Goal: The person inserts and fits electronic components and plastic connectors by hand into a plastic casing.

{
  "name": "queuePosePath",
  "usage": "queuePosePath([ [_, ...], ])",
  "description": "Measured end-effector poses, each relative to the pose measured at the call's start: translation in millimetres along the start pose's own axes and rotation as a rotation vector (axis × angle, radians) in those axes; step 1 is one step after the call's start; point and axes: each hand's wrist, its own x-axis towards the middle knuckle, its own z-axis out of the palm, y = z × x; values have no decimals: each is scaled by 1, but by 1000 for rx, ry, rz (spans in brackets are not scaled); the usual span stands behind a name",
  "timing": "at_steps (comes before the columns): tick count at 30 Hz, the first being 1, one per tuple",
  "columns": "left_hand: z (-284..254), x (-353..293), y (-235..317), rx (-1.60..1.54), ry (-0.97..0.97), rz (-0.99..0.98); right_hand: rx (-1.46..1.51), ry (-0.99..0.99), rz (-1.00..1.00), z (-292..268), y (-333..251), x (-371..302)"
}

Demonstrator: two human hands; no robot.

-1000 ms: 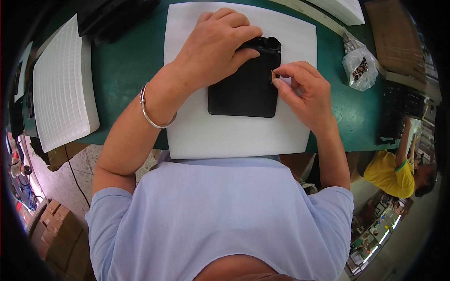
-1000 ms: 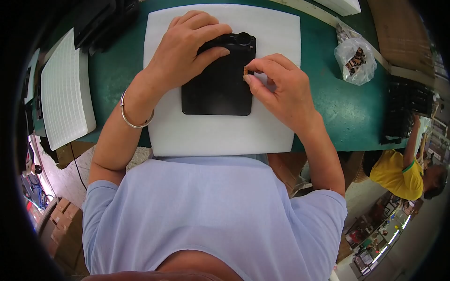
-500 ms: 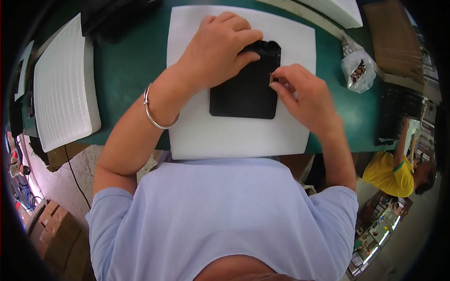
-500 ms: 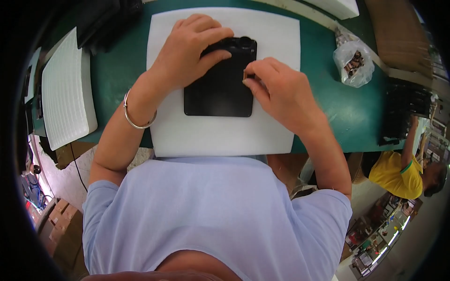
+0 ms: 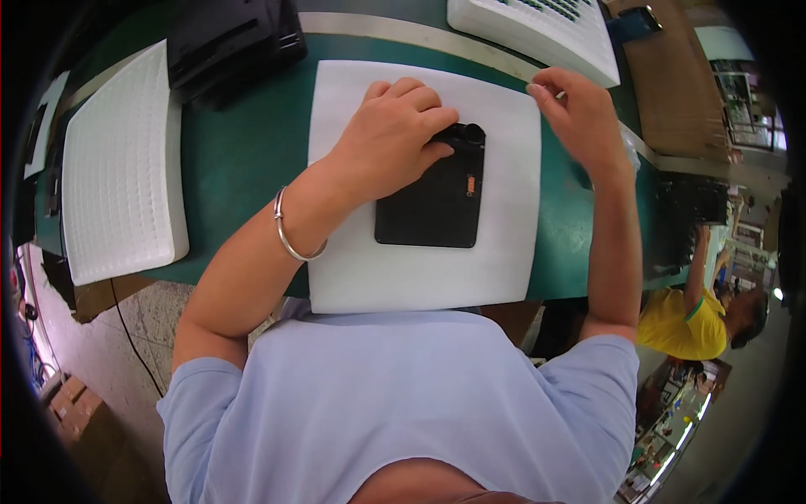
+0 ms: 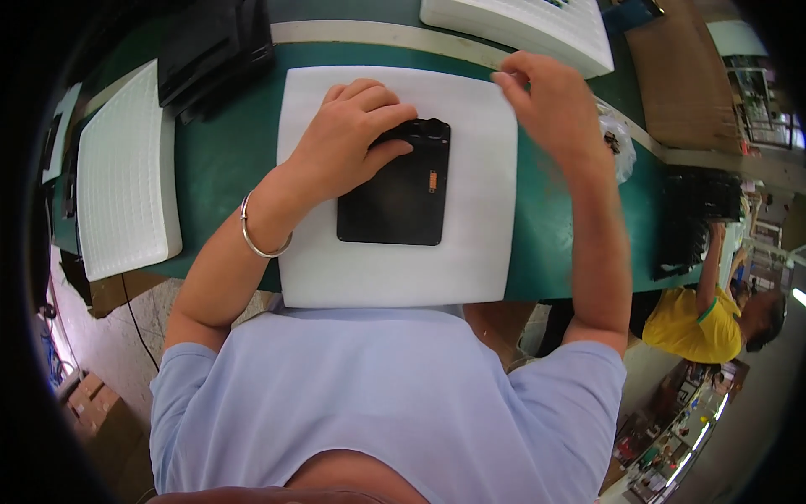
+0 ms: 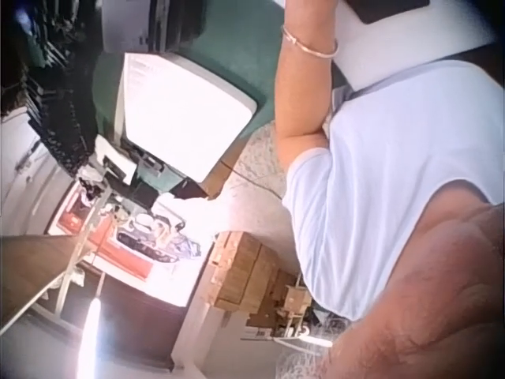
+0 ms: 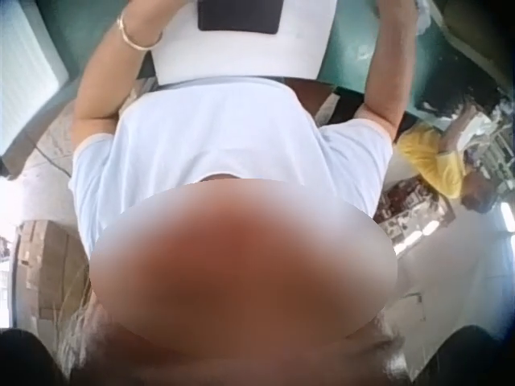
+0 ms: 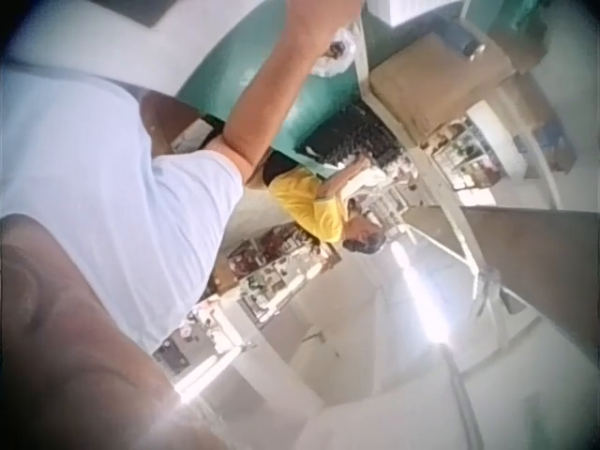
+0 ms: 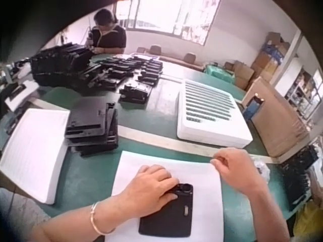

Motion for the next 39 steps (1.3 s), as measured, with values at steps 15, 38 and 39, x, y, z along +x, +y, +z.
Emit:
queuePosePath([
  [15,-8,-1,0,-55,-3,-11,-160,242,427,-91,61,-34],
  [38,-8,-3,0,-61,-6,-15,-41,159,19,-42,31,42],
  [39,-7,-3,0,-69,-12,-22,-71,184,-27,-35,40,63],
])
